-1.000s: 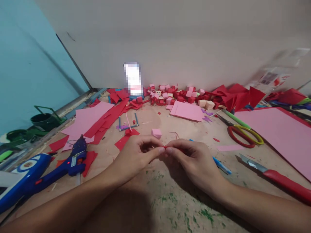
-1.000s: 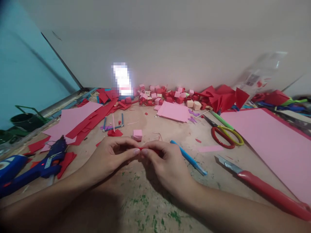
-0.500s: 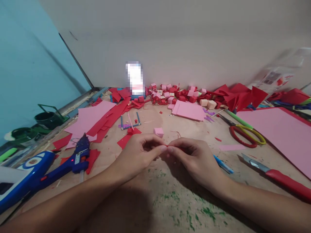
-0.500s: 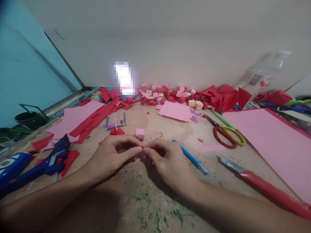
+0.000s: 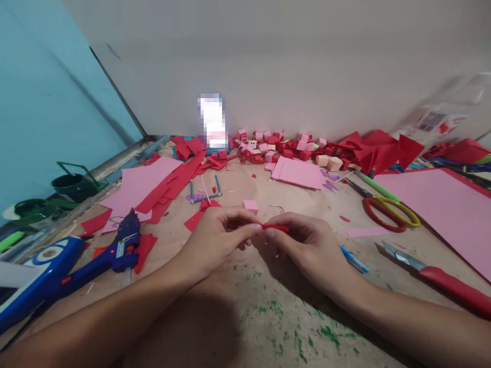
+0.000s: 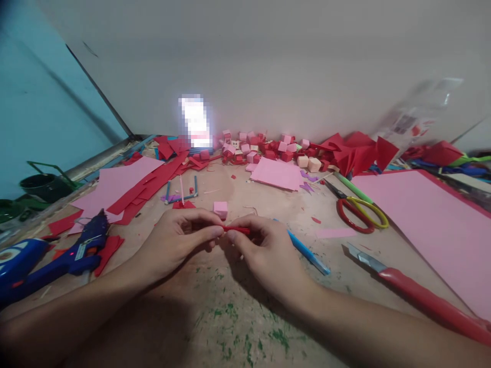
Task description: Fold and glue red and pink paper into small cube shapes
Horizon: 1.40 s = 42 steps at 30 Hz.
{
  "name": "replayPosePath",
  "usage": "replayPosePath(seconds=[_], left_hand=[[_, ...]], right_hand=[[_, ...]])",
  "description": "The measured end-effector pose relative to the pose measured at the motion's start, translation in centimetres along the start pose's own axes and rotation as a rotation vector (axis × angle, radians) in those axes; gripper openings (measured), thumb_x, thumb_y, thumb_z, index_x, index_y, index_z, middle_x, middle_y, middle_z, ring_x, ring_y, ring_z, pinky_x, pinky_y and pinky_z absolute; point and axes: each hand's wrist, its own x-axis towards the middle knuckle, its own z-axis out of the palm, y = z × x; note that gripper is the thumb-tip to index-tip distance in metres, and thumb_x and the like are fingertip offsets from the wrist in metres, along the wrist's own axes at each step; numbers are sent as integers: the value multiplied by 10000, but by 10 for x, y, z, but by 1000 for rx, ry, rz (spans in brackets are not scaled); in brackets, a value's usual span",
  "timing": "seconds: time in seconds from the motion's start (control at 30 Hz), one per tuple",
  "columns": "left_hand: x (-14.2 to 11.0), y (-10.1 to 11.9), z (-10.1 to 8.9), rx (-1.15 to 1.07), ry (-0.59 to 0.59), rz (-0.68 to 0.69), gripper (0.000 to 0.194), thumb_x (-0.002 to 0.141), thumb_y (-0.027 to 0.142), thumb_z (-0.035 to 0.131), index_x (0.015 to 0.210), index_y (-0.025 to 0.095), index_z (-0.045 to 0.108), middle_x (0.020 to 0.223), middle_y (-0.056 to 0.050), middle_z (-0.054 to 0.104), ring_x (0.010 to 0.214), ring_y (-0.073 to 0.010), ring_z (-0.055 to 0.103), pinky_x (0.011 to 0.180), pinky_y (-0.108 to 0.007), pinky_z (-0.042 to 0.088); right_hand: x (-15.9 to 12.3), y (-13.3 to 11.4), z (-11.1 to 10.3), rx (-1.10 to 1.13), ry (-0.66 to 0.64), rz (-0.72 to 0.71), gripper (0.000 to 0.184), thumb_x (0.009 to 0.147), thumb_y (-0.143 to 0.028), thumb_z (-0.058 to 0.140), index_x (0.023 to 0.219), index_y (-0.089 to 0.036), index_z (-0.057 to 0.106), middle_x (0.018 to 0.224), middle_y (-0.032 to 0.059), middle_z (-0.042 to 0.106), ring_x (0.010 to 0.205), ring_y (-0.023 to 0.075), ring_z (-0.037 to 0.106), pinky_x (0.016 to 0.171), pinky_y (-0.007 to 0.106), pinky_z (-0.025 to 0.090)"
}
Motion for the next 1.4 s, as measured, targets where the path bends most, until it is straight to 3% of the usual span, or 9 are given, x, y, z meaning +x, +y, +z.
replayPosePath(seconds=[0.17, 0.27, 0.37, 0.47, 0.53, 0.73, 0.9, 1.03, 1.4], left_hand=[[0, -1, -1, -21, 21, -7, 114, 855, 247, 736, 814, 142, 755, 704, 2, 682, 598, -106, 594, 593, -230, 496], [0, 0, 0, 2, 42, 27, 162, 850, 260, 740, 970, 151, 748, 846, -26, 713, 680, -132, 633, 652, -264, 541], [-4, 2, 2, 175, 77, 191, 257, 818, 186, 752, 1073, 192, 731, 1030, -43, 700, 827, -152, 650, 730, -276, 557], [-7, 3, 3, 348, 42, 388, 118, 857, 111, 681, 931, 196, 715, 1061, -38, 652, 862, -136, 621, 745, -251, 536], [-8, 2, 3, 385, 37, 432, 124, 886, 84, 617, 847, 187, 675, 995, -32, 629, 836, -129, 605, 720, -241, 517], [-6, 3, -1, 158, 0, 304, 33, 869, 156, 630, 845, 178, 631, 1010, -49, 667, 805, -138, 619, 679, -246, 505], [-7, 4, -3, -112, -41, 145, 205, 950, 343, 630, 874, 161, 685, 740, -5, 625, 648, -126, 586, 592, -239, 493], [-4, -1, -5, -232, -9, 15, 176, 896, 326, 703, 902, 151, 716, 725, -12, 648, 584, -130, 599, 516, -239, 499], [0, -4, -5, -286, -69, -20, 177, 788, 303, 830, 851, 141, 798, 725, -35, 713, 623, -154, 670, 482, -231, 589]], right_hand=[[0, 1, -1, 46, 24, 29, 152, 803, -320, 709, 804, -191, 789, 647, 9, 718, 565, 132, 602, 543, 242, 476], [0, 1, 0, 62, 70, 13, 130, 787, -304, 711, 740, -193, 763, 606, -5, 686, 549, 124, 583, 538, 236, 466], [0, 1, 1, 94, 88, 18, 125, 774, -299, 712, 732, -191, 758, 607, -5, 689, 544, 121, 581, 522, 229, 456], [0, -1, 3, 116, 79, 28, 110, 760, -283, 711, 718, -189, 751, 605, -6, 690, 540, 118, 587, 513, 221, 451], [0, -3, 4, 117, 77, 32, 101, 750, -271, 711, 699, -189, 742, 584, -12, 676, 530, 113, 583, 509, 217, 447], [-2, -6, 3, 142, 119, 44, 146, 773, -300, 710, 674, -193, 721, 541, -14, 643, 488, 117, 562, 456, 218, 419], [-1, -6, 4, 129, 102, 43, 134, 774, -296, 720, 693, -192, 742, 566, -10, 657, 502, 117, 574, 469, 219, 439], [-2, -6, 5, 156, 101, 19, 140, 792, -291, 710, 700, -194, 751, 547, -22, 638, 479, 109, 557, 460, 215, 431], [1, 0, 0, 100, 72, -22, 88, 779, -274, 773, 733, -199, 762, 640, 1, 735, 549, 130, 651, 510, 219, 505]])
